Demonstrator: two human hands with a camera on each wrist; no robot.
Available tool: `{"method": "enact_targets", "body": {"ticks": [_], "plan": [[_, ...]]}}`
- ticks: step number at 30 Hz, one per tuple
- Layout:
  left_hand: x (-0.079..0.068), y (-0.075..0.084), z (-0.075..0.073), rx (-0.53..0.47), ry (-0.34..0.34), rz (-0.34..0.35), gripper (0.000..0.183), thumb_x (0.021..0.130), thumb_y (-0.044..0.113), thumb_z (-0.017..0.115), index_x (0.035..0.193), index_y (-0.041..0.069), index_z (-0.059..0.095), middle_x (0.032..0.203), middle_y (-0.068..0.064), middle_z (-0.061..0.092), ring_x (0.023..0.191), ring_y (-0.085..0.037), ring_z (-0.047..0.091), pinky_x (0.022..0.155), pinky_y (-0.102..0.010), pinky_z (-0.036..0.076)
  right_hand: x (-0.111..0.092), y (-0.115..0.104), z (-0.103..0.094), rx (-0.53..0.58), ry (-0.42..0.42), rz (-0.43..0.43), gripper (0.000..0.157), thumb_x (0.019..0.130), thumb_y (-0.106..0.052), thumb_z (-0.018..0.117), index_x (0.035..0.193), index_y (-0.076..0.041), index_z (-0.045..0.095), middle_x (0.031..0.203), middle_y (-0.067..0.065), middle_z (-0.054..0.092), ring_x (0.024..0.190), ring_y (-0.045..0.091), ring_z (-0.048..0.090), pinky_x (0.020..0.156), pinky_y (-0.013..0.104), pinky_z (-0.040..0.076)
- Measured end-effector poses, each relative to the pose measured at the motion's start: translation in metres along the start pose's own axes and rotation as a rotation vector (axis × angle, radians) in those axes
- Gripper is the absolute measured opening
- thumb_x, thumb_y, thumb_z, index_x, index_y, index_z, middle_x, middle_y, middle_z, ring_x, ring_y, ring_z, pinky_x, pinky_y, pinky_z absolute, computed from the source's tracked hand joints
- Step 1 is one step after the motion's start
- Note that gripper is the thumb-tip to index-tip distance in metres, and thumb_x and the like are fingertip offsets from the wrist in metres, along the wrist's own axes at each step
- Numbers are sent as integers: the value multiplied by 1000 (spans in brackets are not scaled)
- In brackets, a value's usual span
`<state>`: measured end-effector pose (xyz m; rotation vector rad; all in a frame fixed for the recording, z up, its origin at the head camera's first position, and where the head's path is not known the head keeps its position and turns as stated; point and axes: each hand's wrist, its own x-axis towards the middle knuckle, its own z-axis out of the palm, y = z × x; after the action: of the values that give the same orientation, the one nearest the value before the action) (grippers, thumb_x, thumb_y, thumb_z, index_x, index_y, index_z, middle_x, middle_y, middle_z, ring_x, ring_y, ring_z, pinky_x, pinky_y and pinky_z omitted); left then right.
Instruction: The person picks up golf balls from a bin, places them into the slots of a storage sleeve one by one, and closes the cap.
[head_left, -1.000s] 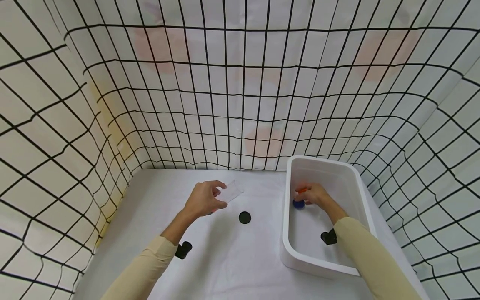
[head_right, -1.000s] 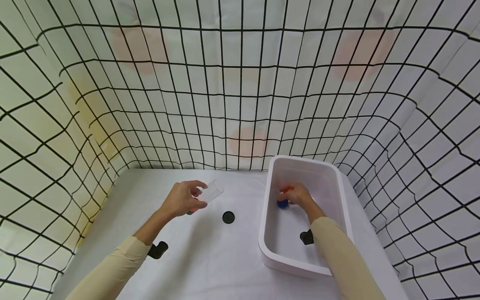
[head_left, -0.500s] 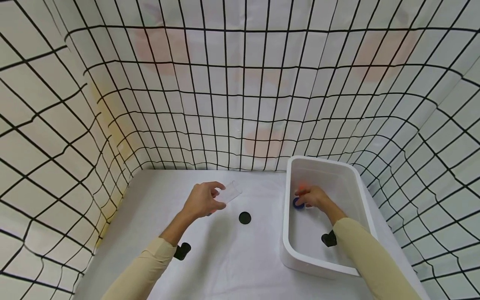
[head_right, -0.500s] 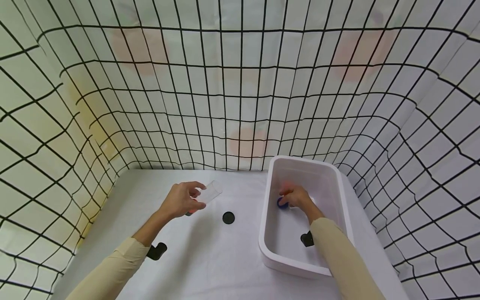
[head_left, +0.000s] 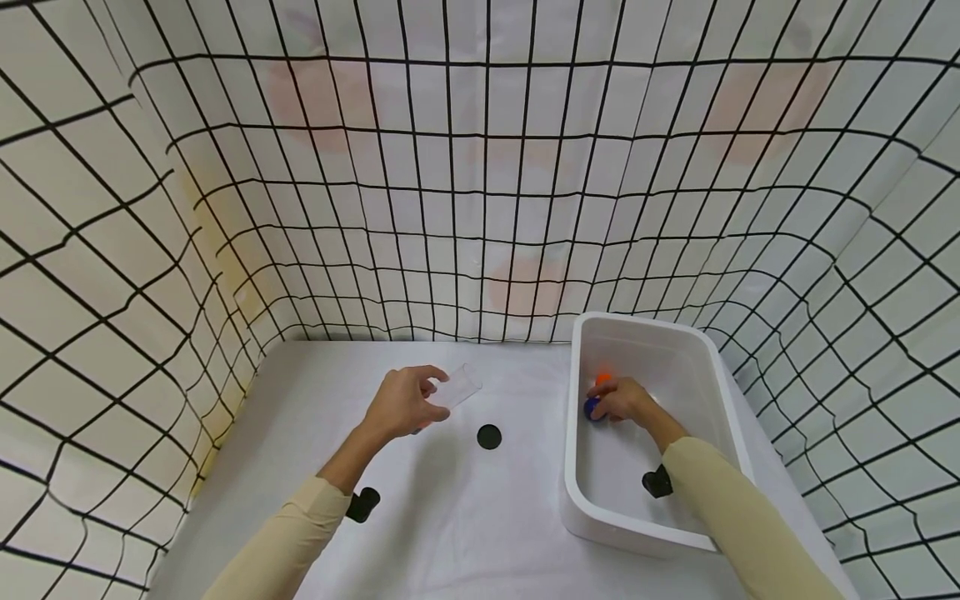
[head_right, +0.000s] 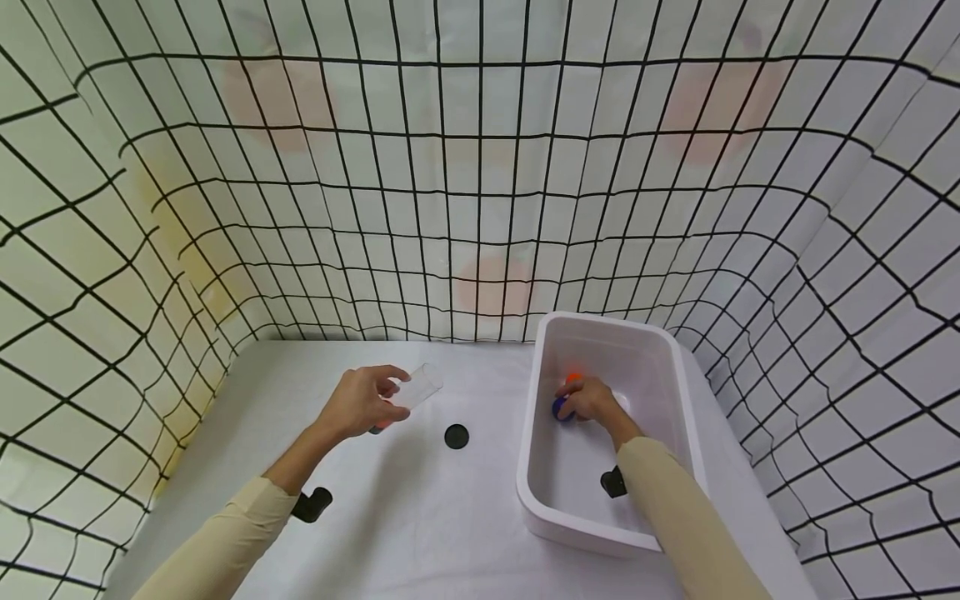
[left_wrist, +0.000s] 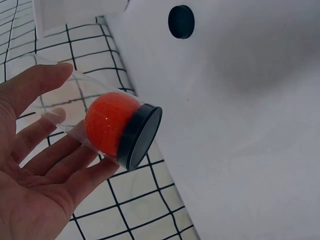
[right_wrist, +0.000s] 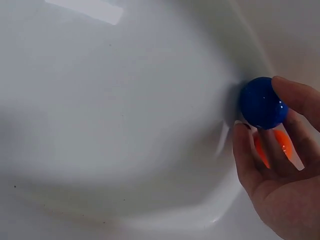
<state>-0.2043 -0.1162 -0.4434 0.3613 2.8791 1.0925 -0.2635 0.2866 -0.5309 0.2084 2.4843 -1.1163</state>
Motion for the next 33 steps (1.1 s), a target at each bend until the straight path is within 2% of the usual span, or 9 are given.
{"method": "enact_targets", "body": {"ticks": [4,10,13,21,28,33], "plan": [[0,0,1,-4,-11,-15,43,76,16,87,116,11,74,100,-12,74,69,-15,64,57,-26,55,0,1,3,-16,-2,1,47,74,-3,81,120,1,70,125,27,60,98,31,61,68,31,57],[-1,-1,1,-33,-38,-34,46,77,14,86,120,9,72,101,-14,74,59,-13,63,46,-24,52,0,2,7,-27,2,1,47,73,-2,82,119,0,70,128,29,60,104,36,60,73,34,59],[-1,0,1,-38,-39,-34,46,77,14,86,120,9,72,101,-14,74,59,-14,63,46,-24,52,-2,0,6,-21,4,-1,47,74,-3,82,119,0,70,127,29,60,102,34,62,74,34,59],[1,1,1,-16,-27,-19,45,76,16,87,118,11,73,105,-15,75,70,-16,66,51,-25,54,-9,-10,-3,21,8,-37,49,75,-7,83,122,1,69,118,27,65,84,23,68,76,37,61],[2,3,1,-33,-33,-13,45,76,16,86,119,10,73,104,-15,75,66,-14,66,50,-25,53,-18,-27,-23,130,-33,-112,44,85,-11,77,125,2,65,120,22,66,97,26,69,87,44,60],[4,3,2,-28,-27,-1,45,76,17,86,118,11,73,103,-13,75,73,-17,67,51,-25,54,-28,-45,-45,162,-45,-131,51,92,-17,73,137,3,58,128,24,65,106,28,70,97,45,56]]}}
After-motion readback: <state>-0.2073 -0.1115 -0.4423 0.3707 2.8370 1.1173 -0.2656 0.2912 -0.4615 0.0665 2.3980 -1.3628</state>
